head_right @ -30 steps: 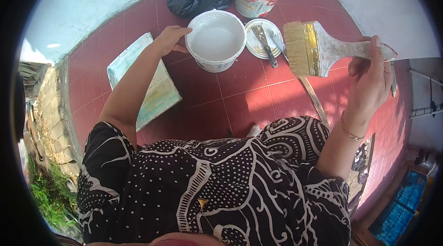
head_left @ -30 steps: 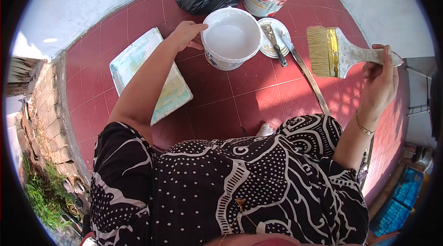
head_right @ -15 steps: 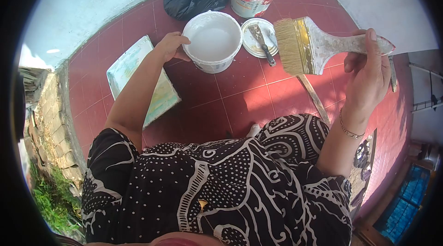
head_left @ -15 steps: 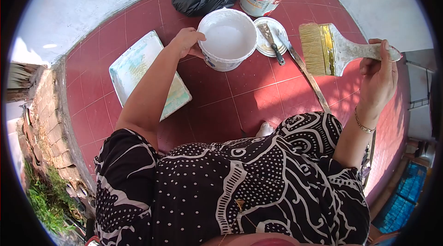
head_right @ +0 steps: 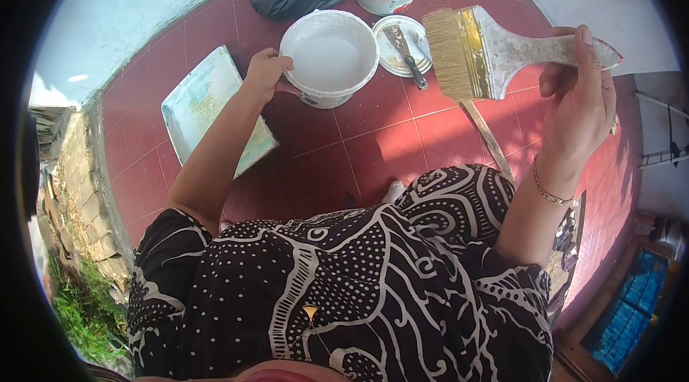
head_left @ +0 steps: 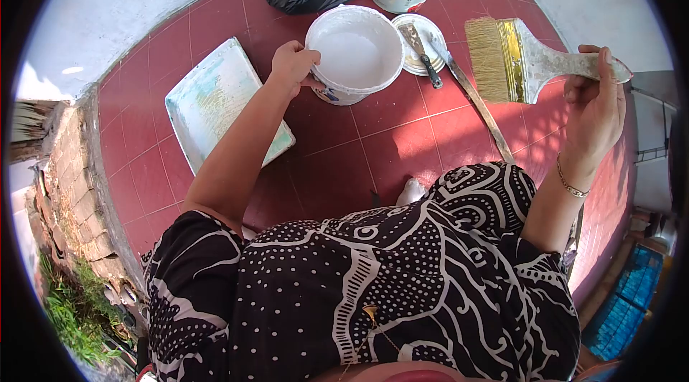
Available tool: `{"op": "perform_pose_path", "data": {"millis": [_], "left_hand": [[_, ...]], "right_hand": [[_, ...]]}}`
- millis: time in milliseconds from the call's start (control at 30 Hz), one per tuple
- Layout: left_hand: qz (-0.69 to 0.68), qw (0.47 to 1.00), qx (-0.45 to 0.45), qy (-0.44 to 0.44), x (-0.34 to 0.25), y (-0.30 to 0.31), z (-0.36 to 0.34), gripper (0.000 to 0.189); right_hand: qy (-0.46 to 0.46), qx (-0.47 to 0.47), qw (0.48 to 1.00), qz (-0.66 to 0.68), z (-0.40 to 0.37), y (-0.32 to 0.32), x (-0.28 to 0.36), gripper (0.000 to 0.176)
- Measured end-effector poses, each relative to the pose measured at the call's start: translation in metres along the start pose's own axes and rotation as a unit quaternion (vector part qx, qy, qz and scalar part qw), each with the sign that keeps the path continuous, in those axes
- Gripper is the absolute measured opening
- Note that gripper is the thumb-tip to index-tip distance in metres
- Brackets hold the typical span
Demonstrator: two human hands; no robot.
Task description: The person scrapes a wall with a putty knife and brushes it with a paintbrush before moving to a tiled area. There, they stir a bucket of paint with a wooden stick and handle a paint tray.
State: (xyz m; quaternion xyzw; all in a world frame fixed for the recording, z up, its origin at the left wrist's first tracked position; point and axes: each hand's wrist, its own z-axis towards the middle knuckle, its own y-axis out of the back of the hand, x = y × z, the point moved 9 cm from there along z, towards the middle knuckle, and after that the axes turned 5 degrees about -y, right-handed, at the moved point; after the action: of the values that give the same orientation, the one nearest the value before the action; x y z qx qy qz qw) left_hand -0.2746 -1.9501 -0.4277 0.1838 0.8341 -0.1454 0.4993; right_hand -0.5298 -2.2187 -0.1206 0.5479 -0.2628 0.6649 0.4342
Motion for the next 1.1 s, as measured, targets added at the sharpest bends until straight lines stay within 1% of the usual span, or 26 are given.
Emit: {"op": "perform_pose_path", "data": {"millis": [233, 433, 567, 633, 733, 900, 1033, 1100], "left_hand": [[0.023, 1.0, -0.014, -0.013, -0.007, 0.005, -0.005, 0.018], [-0.015, 1.0, -0.005, -0.009, -0.014, 0.014, -0.018, 0.017], [0.01, 1.0, -0.011, -0.014, -0.027, 0.018, -0.031, 0.018], [0.032, 0.999, -0.009, -0.026, -0.043, 0.024, -0.036, 0.018], [0.05, 0.998, 0.0, -0.045, -0.073, 0.035, -0.049, 0.019], [0.102, 0.993, 0.012, -0.059, -0.117, 0.064, -0.069, 0.02], [0.116, 0.99, -0.028, -0.077, -0.142, 0.107, -0.088, 0.025], [0.111, 0.99, -0.044, -0.07, -0.151, 0.129, -0.102, 0.025]], "right_hand": [[-0.013, 0.016, 1.0, -0.007, 0.002, -0.001, -0.004, 0.028], [-0.013, 0.019, 1.0, -0.019, 0.0, -0.003, -0.005, 0.027], [-0.015, 0.024, 0.999, -0.023, -0.004, -0.007, -0.004, 0.028], [-0.012, 0.031, 0.999, -0.024, -0.001, -0.009, -0.006, 0.028], [-0.02, 0.013, 0.998, -0.066, -0.002, -0.012, -0.009, 0.029], [-0.03, 0.027, 0.998, -0.047, -0.005, -0.015, -0.011, 0.029], [-0.033, 0.048, 0.997, -0.055, -0.008, -0.023, -0.01, 0.029], [-0.028, 0.051, 0.996, -0.067, -0.007, -0.026, -0.008, 0.029]]}}
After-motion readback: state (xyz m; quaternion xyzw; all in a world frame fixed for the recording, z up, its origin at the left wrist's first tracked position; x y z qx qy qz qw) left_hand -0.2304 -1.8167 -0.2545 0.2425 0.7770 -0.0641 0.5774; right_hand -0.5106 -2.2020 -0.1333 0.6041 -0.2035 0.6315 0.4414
